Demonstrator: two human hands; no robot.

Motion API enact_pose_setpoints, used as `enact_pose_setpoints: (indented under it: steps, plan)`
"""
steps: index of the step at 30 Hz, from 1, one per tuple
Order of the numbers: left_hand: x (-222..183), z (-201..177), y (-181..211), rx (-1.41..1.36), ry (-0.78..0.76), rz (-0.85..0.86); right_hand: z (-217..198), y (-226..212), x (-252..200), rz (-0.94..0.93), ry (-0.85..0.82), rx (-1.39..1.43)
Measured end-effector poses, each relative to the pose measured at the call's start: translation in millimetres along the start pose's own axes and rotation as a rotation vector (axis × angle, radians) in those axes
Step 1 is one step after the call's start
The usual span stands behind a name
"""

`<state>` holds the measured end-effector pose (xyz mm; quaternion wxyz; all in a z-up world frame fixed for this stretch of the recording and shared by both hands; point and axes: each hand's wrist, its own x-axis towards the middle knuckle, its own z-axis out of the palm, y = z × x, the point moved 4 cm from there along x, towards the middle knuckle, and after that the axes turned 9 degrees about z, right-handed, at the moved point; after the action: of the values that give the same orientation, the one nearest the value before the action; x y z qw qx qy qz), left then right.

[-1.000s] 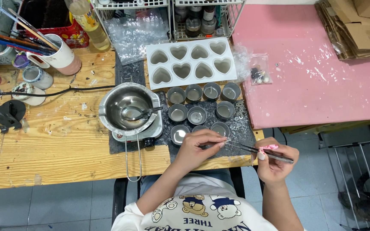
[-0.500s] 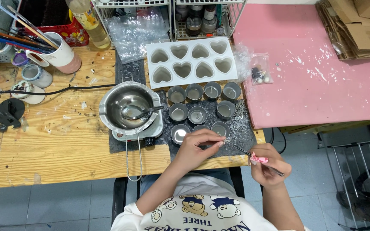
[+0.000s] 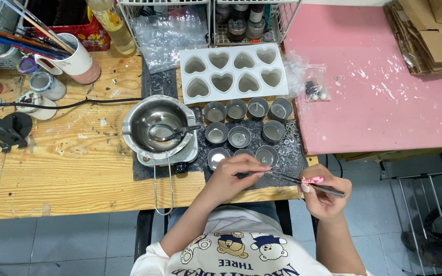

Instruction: Apply adhesive tabs to candle wicks and place them into small metal containers.

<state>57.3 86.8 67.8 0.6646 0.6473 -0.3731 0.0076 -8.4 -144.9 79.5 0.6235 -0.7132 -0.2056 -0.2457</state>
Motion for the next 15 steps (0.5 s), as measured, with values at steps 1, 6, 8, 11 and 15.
enact_pose_setpoints:
  steps: [1,6,8,11,15]
  plan:
    - [-0.5,-0.3,-0.1,0.000,0.000,-0.001,-0.5,1.2,-0.5,0.001,0.000,0.000]
    - [-0.8,-0.3,-4.4,0.001,-0.017,-0.054,-1.3,3.6,0.4,-0.004,-0.025,-0.011]
    - [0.7,0.2,-3.4,0.001,-0.015,-0.069,-1.9,4.9,-0.5,0.007,-0.025,-0.006]
    - [3.1,1.5,-2.6,0.000,-0.012,-0.073,-3.1,6.7,-1.1,0.025,-0.020,0.000]
    - [6.5,3.2,-2.6,0.014,-0.012,-0.106,-4.9,9.7,-0.5,0.039,-0.010,0.001]
